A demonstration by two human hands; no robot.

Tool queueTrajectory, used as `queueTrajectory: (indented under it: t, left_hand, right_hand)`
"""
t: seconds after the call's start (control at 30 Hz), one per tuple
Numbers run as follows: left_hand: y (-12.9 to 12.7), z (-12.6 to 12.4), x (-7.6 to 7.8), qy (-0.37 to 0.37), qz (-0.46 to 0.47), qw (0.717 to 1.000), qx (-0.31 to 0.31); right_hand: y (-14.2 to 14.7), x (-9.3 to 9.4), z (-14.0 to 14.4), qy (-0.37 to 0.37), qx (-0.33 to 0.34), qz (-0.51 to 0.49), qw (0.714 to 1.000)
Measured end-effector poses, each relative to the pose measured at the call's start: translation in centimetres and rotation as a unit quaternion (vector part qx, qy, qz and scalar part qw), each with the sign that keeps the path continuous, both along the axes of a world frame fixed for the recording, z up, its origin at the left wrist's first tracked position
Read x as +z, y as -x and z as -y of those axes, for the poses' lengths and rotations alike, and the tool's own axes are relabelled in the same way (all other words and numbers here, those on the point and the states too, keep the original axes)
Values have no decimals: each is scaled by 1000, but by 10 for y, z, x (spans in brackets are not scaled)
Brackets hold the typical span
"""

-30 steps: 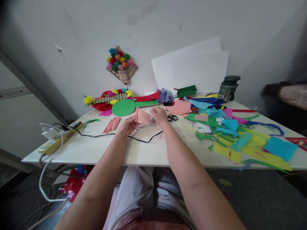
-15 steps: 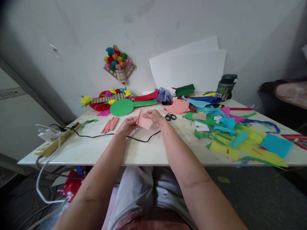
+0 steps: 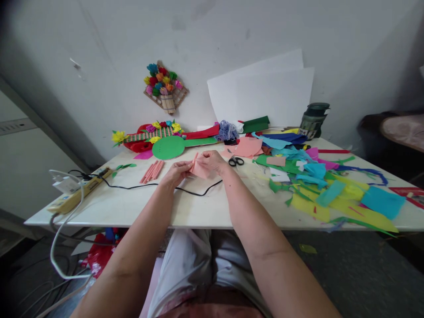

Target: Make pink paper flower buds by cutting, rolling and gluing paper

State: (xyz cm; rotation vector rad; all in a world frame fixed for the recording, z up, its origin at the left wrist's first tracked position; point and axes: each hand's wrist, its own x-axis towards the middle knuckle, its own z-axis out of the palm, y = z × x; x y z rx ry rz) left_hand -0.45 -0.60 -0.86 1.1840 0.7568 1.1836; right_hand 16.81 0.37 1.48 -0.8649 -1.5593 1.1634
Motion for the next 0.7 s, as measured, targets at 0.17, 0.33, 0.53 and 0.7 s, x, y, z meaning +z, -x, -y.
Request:
queueTrajectory:
  t: [0.17,0.33,0.53,0.7]
  left_hand:
    - [-1,1,1,-3,-31,999,28]
    - [-2,2,1,-5,-59,997,48]
    - [-4,2,1,-7,-53,996,64]
    - [-4,0,1,2,-20,996,87]
  right_hand:
    - [3,3,3,-46,36,4,998]
    - [6,1,2,-57,46,18,997]
    - [7,0,0,-75,11,20,997]
    - [0,-2,-1,-48,-64,-15,997]
